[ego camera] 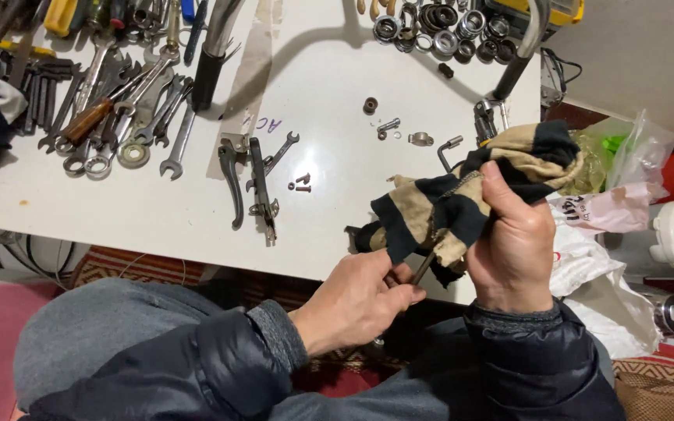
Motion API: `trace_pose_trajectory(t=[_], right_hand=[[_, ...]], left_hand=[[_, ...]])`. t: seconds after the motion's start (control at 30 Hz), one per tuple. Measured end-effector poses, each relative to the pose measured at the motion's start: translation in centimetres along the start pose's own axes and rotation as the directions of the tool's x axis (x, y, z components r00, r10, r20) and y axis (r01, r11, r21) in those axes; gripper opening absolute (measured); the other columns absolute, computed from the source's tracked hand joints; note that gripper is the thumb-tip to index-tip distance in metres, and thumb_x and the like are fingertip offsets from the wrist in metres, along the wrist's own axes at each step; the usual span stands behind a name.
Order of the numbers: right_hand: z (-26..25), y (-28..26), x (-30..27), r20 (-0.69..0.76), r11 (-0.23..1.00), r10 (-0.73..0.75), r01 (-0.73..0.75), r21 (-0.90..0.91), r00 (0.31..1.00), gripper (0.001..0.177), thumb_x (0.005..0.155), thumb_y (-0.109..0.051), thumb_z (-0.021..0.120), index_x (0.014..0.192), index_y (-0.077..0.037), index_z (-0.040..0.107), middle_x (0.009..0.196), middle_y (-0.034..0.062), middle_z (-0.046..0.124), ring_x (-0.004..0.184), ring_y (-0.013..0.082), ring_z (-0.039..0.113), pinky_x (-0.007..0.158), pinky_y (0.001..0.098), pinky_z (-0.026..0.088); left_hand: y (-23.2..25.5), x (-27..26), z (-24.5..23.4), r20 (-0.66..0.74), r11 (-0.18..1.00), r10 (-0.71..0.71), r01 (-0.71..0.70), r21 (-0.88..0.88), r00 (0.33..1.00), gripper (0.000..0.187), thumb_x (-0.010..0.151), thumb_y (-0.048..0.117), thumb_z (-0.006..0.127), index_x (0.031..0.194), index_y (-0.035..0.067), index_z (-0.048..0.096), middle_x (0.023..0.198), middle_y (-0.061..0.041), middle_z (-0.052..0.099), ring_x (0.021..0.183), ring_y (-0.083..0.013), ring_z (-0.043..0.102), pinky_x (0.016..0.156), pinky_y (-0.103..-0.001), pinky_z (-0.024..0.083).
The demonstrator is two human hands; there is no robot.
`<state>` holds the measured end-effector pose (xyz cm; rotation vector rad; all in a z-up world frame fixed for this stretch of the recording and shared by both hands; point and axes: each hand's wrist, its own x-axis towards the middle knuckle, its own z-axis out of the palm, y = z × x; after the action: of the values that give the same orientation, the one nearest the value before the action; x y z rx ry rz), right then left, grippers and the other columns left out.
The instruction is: Cleaning a metal bicycle component by wiping it repeatedly with a cloth.
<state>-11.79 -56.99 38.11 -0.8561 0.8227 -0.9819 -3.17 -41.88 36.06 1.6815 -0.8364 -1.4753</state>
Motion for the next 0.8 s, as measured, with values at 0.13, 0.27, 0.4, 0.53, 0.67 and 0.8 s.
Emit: trace_pose_trajectory(t=[0.13, 0.27, 0.4, 0.53, 0.67, 0.8], right_hand=[[0.5, -0.1, -0.3, -0.017, 0.999, 0.008, -0.008, 0.036, 1.0, 0.03, 0.094, -0.002, 0.063, 0.124, -0.002, 0.067, 0.117, 0.0098, 0.072, 0.105, 0.0222, 0.071, 0.099, 0.0376, 0.062], [-0.7, 0.2, 0.3, 0.156, 0.979, 0.115, -0.139, 0.149, 0.981, 0.02, 0.103, -0.011, 0.059, 0.118, -0.003, 0.069, 0.097, 0.0085, 0.074, 0.087, 0.021, 0.073, 0.086, 0.0404, 0.062], [-1.0, 0.2, 0.8, 0.254, 0.909, 0.198, -0.274, 0.315, 0.947, 0.021, 0.103, -0.014, 0.058, 0.113, 0.001, 0.067, 0.101, 0.0113, 0.072, 0.093, 0.0225, 0.07, 0.09, 0.0341, 0.056], [-1.1, 0.3, 0.8, 0.258, 0.923, 0.164, -0.241, 0.301, 0.952, 0.026, 0.105, -0.018, 0.055, 0.122, -0.001, 0.067, 0.114, 0.0126, 0.072, 0.106, 0.0257, 0.069, 0.101, 0.0403, 0.055], [-0.5, 0.8, 0.3, 0.152, 0.962, 0.114, -0.147, 0.228, 0.982, 0.016, 0.102, -0.014, 0.06, 0.113, -0.007, 0.069, 0.106, 0.0097, 0.073, 0.1, 0.024, 0.071, 0.099, 0.0431, 0.057], [-0.3, 2.9, -0.9, 0.121, 0.992, 0.024, -0.039, 0.122, 0.992, 0.032, 0.092, -0.008, 0.066, 0.123, -0.006, 0.063, 0.117, 0.0107, 0.07, 0.106, 0.0271, 0.068, 0.104, 0.0451, 0.056]], left_hand=[[-0.7, -0.1, 0.5, -0.108, 0.988, 0.154, -0.156, -0.013, 0.982, 0.018, 0.093, 0.024, 0.064, 0.084, 0.014, 0.053, 0.072, 0.005, 0.052, 0.058, -0.0111, 0.045, 0.053, -0.028, 0.041], [-1.4, 0.6, 0.6, -0.043, 0.977, 0.144, -0.149, -0.15, 0.989, 0.014, 0.09, 0.02, 0.067, 0.08, 0.014, 0.061, 0.087, 0.002, 0.066, 0.084, -0.0152, 0.06, 0.078, -0.027, 0.048], [-1.9, 0.9, 0.7, 0.227, 0.808, 0.117, 0.04, -0.588, 0.967, 0.013, 0.098, 0.01, 0.067, 0.103, -0.002, 0.071, 0.079, -0.007, 0.066, 0.065, -0.0146, 0.064, 0.061, -0.026, 0.059], [-1.2, 0.3, -0.1, 0.268, 0.722, 0.086, 0.125, -0.68, 0.96, 0.021, 0.1, 0.01, 0.064, 0.108, -0.008, 0.072, 0.086, -0.011, 0.072, 0.064, -0.009, 0.063, 0.06, -0.024, 0.061], [-0.8, 0.3, -0.3, 0.009, 0.874, -0.002, 0.006, -0.485, 1.0, 0.018, 0.082, 0.013, 0.081, 0.096, 0.004, 0.075, 0.088, -0.009, 0.08, 0.079, -0.0129, 0.074, 0.077, -0.022, 0.061], [-0.9, 0.8, -0.4, -0.279, 0.951, 0.057, -0.137, -0.276, 0.958, 0.014, 0.081, 0.018, 0.083, 0.078, 0.013, 0.071, 0.078, 0.002, 0.069, 0.071, -0.0112, 0.056, 0.066, -0.027, 0.049]])
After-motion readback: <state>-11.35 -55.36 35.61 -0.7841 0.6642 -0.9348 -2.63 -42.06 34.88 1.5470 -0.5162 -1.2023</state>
